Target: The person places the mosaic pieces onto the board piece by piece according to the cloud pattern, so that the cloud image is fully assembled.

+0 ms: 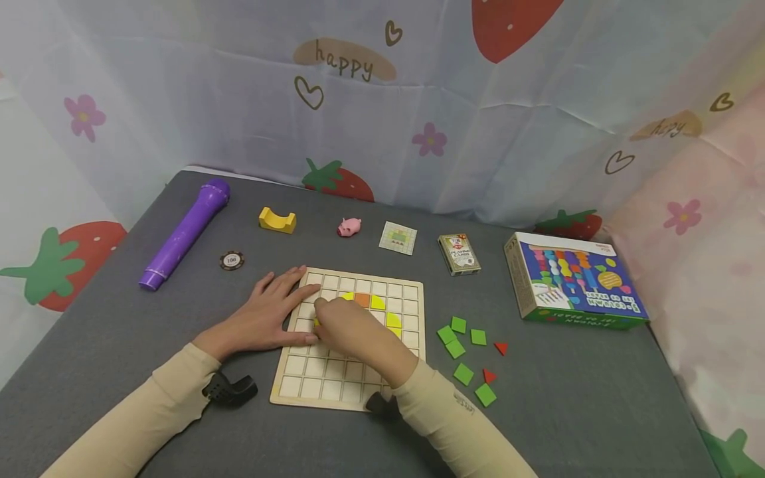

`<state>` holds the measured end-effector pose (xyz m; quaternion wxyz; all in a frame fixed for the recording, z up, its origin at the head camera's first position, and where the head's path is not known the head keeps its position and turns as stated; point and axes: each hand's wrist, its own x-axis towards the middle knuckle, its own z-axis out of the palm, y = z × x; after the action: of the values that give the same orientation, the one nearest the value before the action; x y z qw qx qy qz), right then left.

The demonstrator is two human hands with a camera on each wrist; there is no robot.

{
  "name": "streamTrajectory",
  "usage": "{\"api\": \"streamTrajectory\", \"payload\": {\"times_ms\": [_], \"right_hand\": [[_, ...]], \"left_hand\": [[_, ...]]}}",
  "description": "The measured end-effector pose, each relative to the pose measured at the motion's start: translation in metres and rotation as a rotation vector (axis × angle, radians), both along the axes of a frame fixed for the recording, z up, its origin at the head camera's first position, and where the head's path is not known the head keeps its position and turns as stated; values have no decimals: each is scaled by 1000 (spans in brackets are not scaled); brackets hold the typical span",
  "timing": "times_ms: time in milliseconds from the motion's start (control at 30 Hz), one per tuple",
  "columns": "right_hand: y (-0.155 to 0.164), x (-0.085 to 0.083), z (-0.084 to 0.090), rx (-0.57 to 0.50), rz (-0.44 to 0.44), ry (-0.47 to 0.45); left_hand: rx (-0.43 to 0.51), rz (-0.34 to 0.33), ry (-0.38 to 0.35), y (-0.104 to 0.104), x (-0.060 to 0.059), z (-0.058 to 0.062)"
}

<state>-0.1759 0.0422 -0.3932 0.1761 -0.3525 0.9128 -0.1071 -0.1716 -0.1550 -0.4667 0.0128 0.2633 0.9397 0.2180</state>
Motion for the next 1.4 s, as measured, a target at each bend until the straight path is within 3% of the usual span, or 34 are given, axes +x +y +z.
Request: {"api": "streamTrajectory", "payload": {"times_ms": [233,467,667,1033,1200,1400], "right_hand": [[4,-6,-5,-47,-30,-108],[11,-10,-4,-68,4,-158],[24,-11,4,-74,-9,-81],[22,-10,-4,-51,101,37],[18,-8,-5,7,85,97],[21,-7,-4,8,58,89]], "left_hand": [[2,-2,-2,0,0,0],[-1,3,-6,1,1,0],[-9,0,-13,2,0,0],[-17,9,2,-1,-1,-2],[-17,7,11,0,0,0],[-4,6,21,0,0,1]]}}
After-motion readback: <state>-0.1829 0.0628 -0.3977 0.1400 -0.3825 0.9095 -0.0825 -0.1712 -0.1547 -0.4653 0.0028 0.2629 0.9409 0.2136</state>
